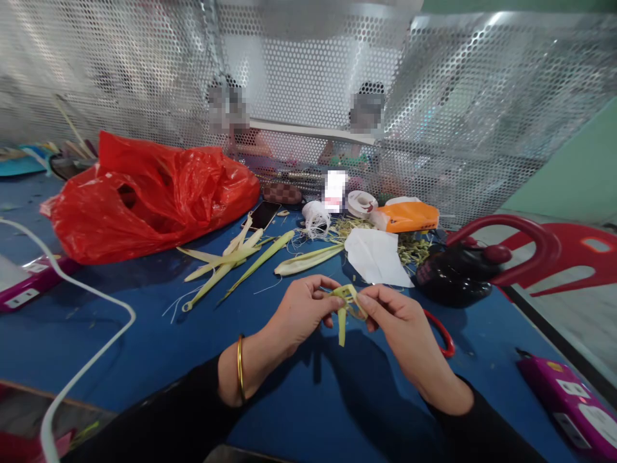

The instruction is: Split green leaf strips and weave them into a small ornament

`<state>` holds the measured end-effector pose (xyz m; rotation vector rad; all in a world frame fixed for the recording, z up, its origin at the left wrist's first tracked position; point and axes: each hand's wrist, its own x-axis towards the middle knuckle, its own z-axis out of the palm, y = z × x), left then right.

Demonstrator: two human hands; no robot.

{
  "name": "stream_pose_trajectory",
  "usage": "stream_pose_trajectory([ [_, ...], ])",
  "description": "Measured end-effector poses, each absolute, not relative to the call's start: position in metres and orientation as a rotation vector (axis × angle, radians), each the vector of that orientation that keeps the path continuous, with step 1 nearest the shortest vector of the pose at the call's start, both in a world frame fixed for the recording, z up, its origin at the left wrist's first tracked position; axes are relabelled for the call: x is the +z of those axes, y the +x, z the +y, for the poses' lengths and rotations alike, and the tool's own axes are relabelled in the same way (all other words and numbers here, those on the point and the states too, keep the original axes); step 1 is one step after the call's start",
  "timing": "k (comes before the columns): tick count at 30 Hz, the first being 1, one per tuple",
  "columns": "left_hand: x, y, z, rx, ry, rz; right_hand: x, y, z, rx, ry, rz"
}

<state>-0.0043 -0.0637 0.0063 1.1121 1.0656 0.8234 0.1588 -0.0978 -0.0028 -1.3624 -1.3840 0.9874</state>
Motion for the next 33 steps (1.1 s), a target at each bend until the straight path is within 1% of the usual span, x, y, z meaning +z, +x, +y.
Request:
stream_pose_trajectory([
  [9,0.003,-0.002,-0.065,0.865,1.16,1.111,-0.006,0.156,-0.096,0.977,-1.457,-1.407],
  [19,-0.016,-0.002,-0.064,0.887,1.364,1.046,-0.011,0.151,-0.096,0.943,-1.455,-1.346],
  [24,-0.014,-0.002,-0.066,0.894,1.433,1.065,-0.014,0.151,-0.094,1.095,-1.298,-1.188],
  [27,-0.012,-0.003,-0.068,0.894,1.509,1.086,-0.015,0.151,-0.093,1.159,-1.266,-1.205],
  [33,-0.009,-0.004,-0.071,0.805,1.6,1.096,-0.013,0.154,-0.093,1.006,-1.402,-1.327],
])
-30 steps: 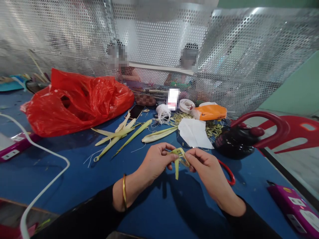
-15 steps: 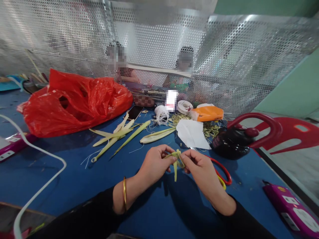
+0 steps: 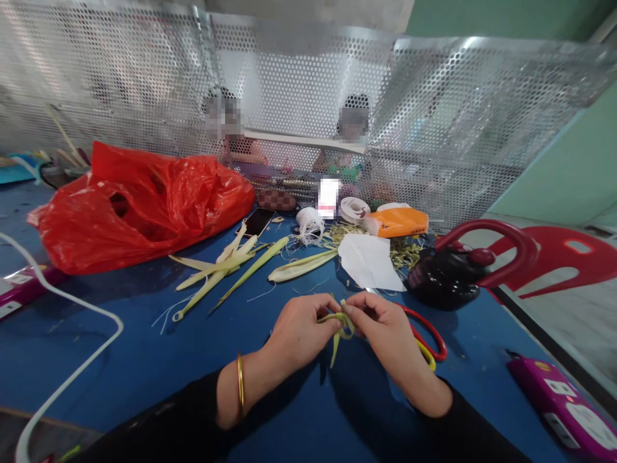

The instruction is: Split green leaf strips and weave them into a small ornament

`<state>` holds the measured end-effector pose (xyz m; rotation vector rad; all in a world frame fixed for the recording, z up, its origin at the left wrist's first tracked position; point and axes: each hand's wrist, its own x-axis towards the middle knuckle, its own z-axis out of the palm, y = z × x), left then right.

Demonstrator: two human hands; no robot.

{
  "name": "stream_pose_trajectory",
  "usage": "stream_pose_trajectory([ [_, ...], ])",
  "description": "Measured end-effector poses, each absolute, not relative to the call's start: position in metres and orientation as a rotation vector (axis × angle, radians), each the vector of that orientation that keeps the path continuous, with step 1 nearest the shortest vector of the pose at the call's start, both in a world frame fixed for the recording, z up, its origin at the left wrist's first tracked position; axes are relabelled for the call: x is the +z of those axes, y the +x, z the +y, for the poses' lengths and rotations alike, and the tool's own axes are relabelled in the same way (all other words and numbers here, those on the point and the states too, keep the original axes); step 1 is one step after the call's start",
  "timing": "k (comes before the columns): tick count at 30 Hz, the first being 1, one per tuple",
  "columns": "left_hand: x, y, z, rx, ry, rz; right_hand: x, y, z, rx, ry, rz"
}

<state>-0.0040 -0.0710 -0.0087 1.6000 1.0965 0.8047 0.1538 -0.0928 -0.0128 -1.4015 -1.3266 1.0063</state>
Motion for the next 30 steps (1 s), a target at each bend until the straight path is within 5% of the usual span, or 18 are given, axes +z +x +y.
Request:
stream_pose_trajectory([
  [13,-0.005,-0.003,-0.069,0.396,1.297,0.818,-0.02,0.157,-0.088,0.52,-1.521,-1.487],
  [30,-0.012,-0.001,-0.074,0.227,1.298,0.803,-0.024,0.15,-0.094,0.498,-1.376,-1.71],
])
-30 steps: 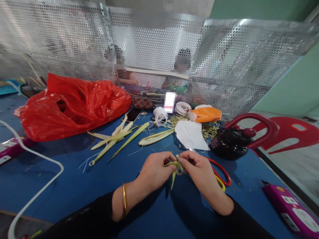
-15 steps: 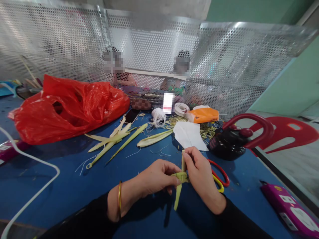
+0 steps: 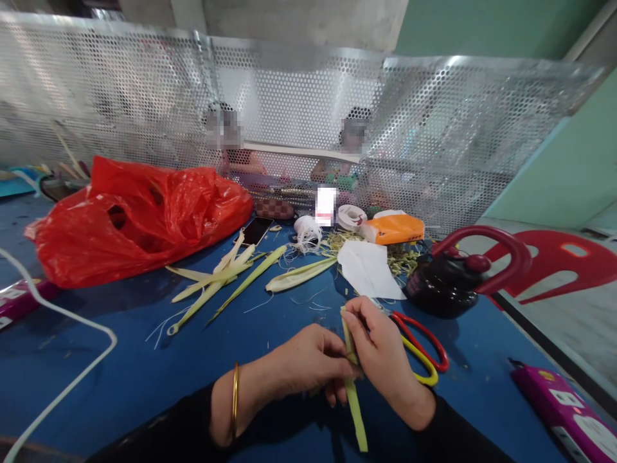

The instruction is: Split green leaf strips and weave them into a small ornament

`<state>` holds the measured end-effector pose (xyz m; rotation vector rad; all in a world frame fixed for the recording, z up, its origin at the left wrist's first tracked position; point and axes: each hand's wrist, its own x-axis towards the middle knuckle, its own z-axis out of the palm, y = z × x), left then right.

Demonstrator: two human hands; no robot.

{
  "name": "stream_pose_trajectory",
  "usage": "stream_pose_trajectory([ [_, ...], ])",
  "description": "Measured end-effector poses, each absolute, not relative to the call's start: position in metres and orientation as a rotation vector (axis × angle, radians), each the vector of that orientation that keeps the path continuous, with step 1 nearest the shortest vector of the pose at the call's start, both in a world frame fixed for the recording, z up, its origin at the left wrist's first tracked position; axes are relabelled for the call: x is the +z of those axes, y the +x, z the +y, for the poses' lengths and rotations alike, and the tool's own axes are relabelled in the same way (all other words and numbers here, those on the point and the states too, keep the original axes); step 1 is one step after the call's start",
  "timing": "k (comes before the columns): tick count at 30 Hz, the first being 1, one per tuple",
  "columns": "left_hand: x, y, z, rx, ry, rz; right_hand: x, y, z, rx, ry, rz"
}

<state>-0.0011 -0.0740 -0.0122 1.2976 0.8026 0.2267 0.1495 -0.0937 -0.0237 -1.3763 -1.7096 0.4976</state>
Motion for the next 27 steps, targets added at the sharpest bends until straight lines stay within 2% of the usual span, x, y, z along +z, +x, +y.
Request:
stream_pose_trajectory([
  [8,-0.006,0.001,-0.076,0.251,1.221,0.843,-0.025,0.152,-0.091,0.434,-1.344,-1.695],
  [13,-0.003,-0.003,-0.064,0.755,1.052,1.042,-0.011,0.163,-0.093,0.22,-1.348,-1.627],
  [16,-0.001,-0.006,-0.06,0.936,1.004,1.052,-0.009,0.161,-0.098,0.399,-1.453,-1.788],
  [20,-0.001,-0.004,-0.061,0.892,1.005,1.034,-0.014,0.153,-0.103,0.579,-1.402,-2.023],
  [27,0.003,-0.002,-0.067,0.858,1.054,1.006,-0.012,0.147,-0.105,0.796,-1.332,-1.84],
])
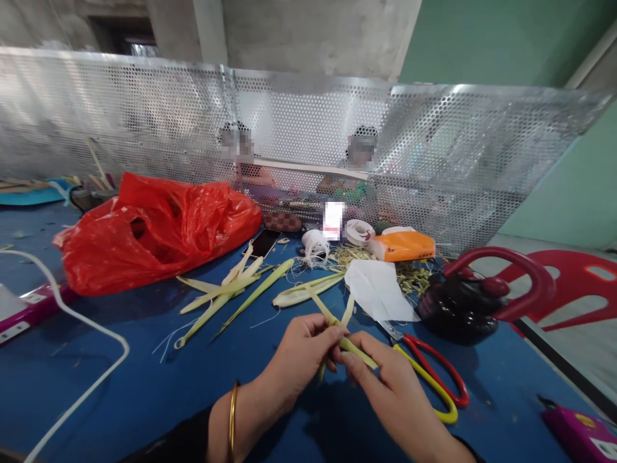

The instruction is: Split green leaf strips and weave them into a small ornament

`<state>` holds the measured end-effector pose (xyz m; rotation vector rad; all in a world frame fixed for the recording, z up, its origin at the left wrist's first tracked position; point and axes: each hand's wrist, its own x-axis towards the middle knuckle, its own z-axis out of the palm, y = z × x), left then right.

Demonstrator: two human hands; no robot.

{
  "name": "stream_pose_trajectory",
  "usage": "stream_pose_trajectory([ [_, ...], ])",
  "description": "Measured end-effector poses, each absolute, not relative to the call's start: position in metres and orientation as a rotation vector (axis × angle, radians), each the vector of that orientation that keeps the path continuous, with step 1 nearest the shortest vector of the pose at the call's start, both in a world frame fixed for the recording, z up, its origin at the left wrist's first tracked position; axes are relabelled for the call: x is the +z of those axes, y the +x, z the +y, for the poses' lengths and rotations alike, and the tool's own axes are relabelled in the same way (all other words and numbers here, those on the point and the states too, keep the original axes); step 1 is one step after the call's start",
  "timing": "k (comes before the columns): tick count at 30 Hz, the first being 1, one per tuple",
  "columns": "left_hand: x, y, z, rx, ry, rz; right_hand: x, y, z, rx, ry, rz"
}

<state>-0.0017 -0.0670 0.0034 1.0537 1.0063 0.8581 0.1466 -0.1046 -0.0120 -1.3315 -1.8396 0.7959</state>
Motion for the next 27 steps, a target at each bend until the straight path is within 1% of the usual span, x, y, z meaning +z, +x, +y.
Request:
stream_pose_trajectory([
  [7,0.006,-0.003,-0.068,0.807,0.976,0.983,-0.017,0.149,-0.105,0.846,-1.351,-1.735],
  [12,-0.001,-0.005,-0.065,0.869,0.874,0.971,-0.02,0.153,-0.101,0.847,-1.402,-1.719],
  [14,-0.002,-0.006,-0.064,0.9,0.866,0.973,-0.021,0.152,-0.1,0.648,-1.411,-1.763],
  [18,0.0,-0.006,-0.063,0.962,0.871,0.999,-0.016,0.151,-0.106,-0.075,-1.239,-1.812],
  [20,0.0,-0.005,-0.063,0.987,0.881,1.006,-0.011,0.149,-0.114,-0.279,-1.076,-1.9],
  [22,0.0,-0.005,-0.064,1.017,0.883,1.005,-0.009,0.146,-0.119,-0.359,-0.979,-2.007],
  [24,0.0,-0.004,-0.065,1.047,0.871,1.003,-0.011,0.143,-0.121,-0.291,-1.035,-2.084],
  [25,0.0,-0.003,-0.065,1.057,0.861,0.998,-0.014,0.141,-0.12,-0.175,-1.112,-2.103],
  [27,0.002,-0.002,-0.066,1.07,0.851,0.983,-0.022,0.138,-0.115,0.186,-1.263,-2.081],
])
